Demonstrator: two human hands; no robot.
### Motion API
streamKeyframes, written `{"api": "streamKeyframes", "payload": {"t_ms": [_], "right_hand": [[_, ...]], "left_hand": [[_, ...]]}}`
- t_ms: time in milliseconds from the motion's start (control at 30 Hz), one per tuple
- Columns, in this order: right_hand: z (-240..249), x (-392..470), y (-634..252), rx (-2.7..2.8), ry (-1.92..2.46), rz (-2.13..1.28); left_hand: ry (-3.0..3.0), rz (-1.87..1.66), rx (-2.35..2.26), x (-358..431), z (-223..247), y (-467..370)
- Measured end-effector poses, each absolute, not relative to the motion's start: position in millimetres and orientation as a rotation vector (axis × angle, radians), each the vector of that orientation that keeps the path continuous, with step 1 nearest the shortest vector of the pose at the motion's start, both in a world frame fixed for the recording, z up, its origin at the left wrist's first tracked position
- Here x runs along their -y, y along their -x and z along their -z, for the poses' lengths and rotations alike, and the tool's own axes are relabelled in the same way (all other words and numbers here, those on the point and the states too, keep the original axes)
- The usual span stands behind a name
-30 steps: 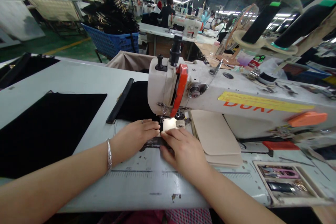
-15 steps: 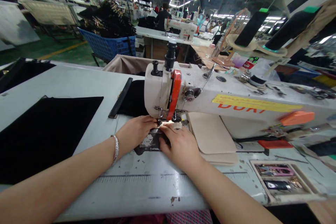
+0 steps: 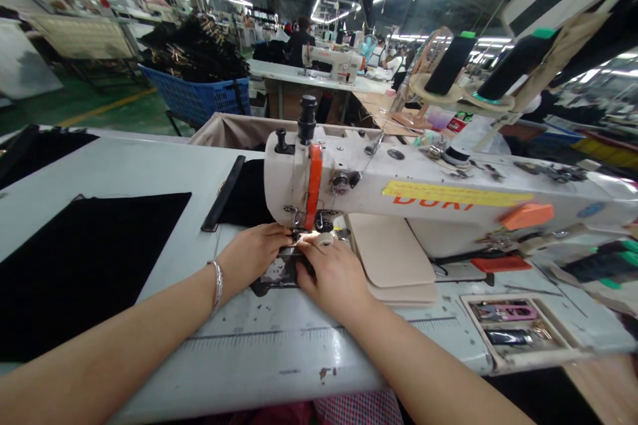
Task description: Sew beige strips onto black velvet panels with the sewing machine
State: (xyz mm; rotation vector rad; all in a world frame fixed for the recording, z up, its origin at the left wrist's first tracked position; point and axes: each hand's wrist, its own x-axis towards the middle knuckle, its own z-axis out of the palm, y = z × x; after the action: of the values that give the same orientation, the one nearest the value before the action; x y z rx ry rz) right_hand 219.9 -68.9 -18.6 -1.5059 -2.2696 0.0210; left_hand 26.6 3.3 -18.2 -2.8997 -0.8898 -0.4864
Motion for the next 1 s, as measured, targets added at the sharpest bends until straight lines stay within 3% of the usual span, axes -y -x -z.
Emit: {"api": "streamKeyframes", "payload": {"t_ms": [800, 1000], "right_hand": [[5, 84, -217, 2.326, 1.476, -0.006], [-15, 119, -270, 2.234, 1.583, 0.022]], "left_hand": [[3.009, 0.586, 0.959, -7, 24, -20], [2.964, 0.631, 1.144, -1, 13, -16]]}}
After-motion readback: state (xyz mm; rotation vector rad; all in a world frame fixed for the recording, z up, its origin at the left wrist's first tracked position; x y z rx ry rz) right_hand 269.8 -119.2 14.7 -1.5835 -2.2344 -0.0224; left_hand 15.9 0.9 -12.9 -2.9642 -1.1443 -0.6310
